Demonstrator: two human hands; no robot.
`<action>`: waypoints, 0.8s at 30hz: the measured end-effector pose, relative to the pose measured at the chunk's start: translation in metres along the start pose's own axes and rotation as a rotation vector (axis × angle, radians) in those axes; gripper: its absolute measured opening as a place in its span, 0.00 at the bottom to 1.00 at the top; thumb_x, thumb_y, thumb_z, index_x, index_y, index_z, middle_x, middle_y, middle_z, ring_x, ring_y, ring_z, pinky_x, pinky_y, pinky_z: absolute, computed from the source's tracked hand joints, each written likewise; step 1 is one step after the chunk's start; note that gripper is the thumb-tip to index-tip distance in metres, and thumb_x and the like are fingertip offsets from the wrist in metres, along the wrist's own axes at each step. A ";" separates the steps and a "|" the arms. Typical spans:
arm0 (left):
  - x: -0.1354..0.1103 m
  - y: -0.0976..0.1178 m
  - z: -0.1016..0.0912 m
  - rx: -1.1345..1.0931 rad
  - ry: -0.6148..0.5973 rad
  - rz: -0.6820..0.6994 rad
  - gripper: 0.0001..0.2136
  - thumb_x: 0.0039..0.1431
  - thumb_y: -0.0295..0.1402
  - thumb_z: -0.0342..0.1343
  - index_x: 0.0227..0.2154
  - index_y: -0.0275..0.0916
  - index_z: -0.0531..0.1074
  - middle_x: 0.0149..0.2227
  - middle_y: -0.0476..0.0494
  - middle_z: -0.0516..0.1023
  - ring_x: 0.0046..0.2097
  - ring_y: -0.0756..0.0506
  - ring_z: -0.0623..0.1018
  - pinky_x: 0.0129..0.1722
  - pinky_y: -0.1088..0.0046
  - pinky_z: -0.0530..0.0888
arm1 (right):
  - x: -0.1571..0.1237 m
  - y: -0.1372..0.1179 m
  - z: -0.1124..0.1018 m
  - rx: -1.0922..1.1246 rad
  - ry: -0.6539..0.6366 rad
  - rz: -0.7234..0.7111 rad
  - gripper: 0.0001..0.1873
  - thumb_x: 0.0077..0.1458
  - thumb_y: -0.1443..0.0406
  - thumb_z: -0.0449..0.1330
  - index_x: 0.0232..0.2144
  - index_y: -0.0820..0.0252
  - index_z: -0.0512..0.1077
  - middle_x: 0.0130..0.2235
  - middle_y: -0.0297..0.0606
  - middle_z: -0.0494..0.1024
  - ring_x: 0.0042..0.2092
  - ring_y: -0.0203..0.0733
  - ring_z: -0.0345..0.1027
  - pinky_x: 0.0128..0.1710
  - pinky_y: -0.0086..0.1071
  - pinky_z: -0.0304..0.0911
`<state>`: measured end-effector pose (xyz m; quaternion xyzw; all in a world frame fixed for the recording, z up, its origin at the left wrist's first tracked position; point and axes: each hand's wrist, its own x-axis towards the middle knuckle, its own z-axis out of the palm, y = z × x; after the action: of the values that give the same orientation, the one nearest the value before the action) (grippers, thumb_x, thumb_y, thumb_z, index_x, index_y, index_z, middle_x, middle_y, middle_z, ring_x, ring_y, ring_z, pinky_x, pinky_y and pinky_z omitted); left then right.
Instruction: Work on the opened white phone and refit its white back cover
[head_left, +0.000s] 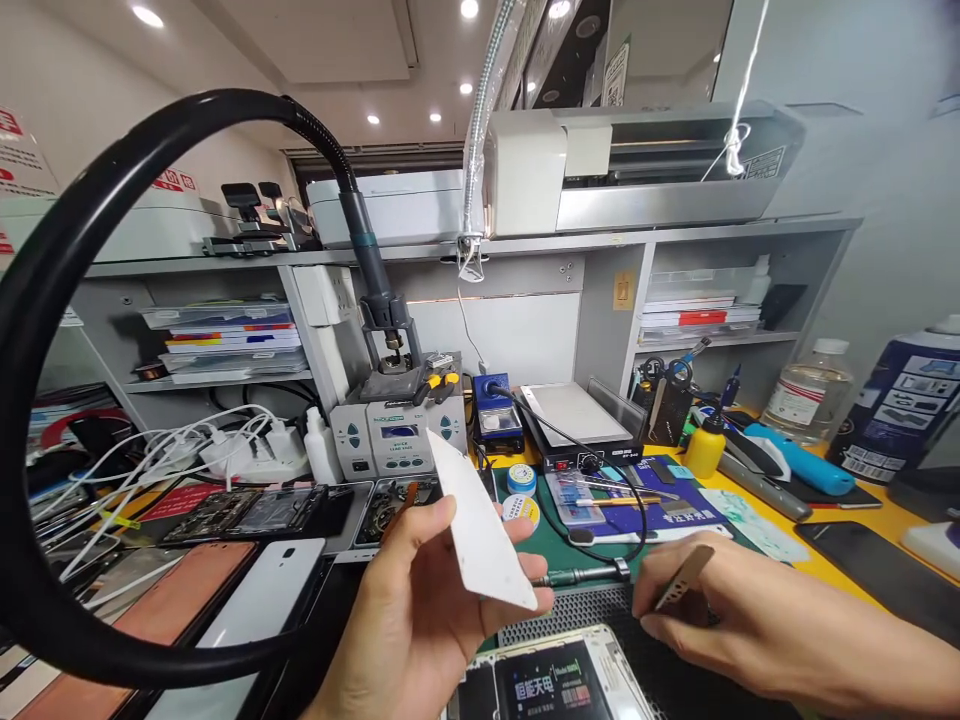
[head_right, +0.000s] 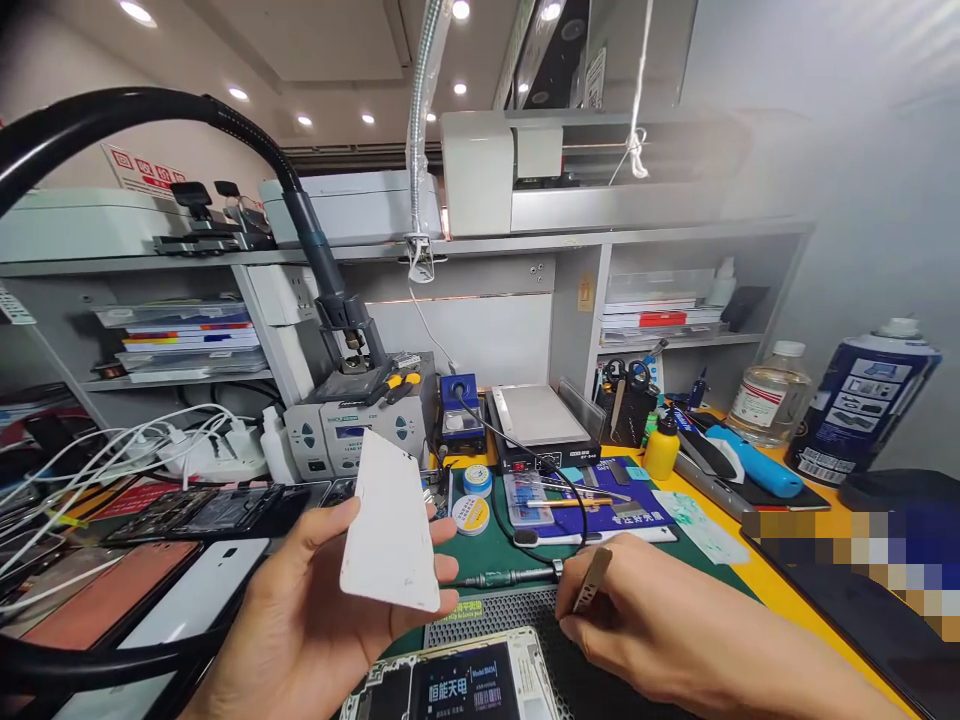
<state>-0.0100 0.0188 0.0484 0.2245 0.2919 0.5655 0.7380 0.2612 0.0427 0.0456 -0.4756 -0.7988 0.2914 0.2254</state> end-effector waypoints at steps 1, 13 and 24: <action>-0.001 0.000 0.000 0.002 -0.013 0.002 0.20 0.64 0.38 0.53 0.50 0.25 0.71 0.47 0.19 0.79 0.37 0.34 0.83 0.41 0.50 0.80 | 0.000 0.000 -0.001 0.003 -0.047 0.051 0.07 0.55 0.59 0.64 0.32 0.54 0.81 0.31 0.38 0.80 0.30 0.43 0.71 0.27 0.30 0.65; -0.002 -0.007 -0.016 -0.020 -0.191 -0.088 0.19 0.59 0.39 0.57 0.47 0.30 0.80 0.48 0.29 0.82 0.46 0.33 0.82 0.52 0.55 0.76 | -0.004 -0.025 0.032 1.043 -0.148 0.167 0.15 0.58 0.59 0.67 0.42 0.65 0.75 0.30 0.43 0.82 0.29 0.42 0.77 0.29 0.33 0.70; 0.000 -0.013 -0.015 -0.041 -0.192 -0.136 0.18 0.61 0.39 0.57 0.47 0.31 0.80 0.46 0.29 0.82 0.45 0.35 0.82 0.51 0.57 0.75 | 0.002 -0.034 0.044 1.098 -0.121 0.250 0.15 0.58 0.58 0.67 0.36 0.68 0.78 0.29 0.45 0.82 0.29 0.40 0.75 0.33 0.34 0.69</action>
<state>-0.0112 0.0155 0.0288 0.2419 0.2230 0.4960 0.8036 0.2112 0.0202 0.0373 -0.3619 -0.4790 0.7155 0.3572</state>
